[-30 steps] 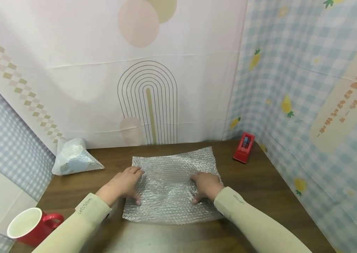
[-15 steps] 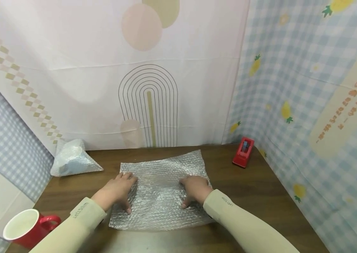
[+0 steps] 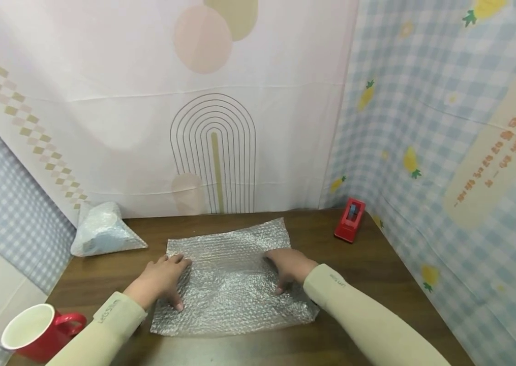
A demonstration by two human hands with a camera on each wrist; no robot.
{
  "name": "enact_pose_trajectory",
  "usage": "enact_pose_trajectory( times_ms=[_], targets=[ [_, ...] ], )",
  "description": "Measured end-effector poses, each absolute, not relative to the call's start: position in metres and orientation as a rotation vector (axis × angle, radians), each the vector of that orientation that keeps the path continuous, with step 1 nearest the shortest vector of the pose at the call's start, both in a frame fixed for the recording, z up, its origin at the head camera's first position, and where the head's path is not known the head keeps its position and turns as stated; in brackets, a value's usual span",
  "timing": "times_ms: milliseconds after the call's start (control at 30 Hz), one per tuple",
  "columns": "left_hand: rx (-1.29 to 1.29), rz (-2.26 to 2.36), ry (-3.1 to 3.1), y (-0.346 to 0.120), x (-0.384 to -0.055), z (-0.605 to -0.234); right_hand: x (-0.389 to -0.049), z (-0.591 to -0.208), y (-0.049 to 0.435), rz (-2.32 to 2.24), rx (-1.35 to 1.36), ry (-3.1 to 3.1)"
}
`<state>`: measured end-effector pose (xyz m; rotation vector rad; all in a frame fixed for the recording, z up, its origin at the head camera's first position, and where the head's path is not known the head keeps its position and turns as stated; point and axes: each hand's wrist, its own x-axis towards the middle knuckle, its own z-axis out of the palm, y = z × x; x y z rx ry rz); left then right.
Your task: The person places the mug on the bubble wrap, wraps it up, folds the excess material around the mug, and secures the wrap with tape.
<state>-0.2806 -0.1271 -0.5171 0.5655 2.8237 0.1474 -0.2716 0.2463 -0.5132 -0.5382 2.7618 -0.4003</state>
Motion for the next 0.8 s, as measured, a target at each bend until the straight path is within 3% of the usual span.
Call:
enact_pose_trajectory(
  times_ms=[300, 533, 800],
  targets=[
    [0.586, 0.156, 2.849, -0.115, -0.276, -0.517, -0.282, -0.526, 0.296, -0.344, -0.602, 2.732],
    [0.544, 0.162, 2.840, -0.122, -0.282, -0.514, -0.303, -0.523, 0.308, -0.335, -0.755, 2.634],
    [0.604, 0.301, 2.794, -0.139, -0.283, -0.515, -0.297, -0.511, 0.296, -0.266, -0.703, 2.677]
  ],
)
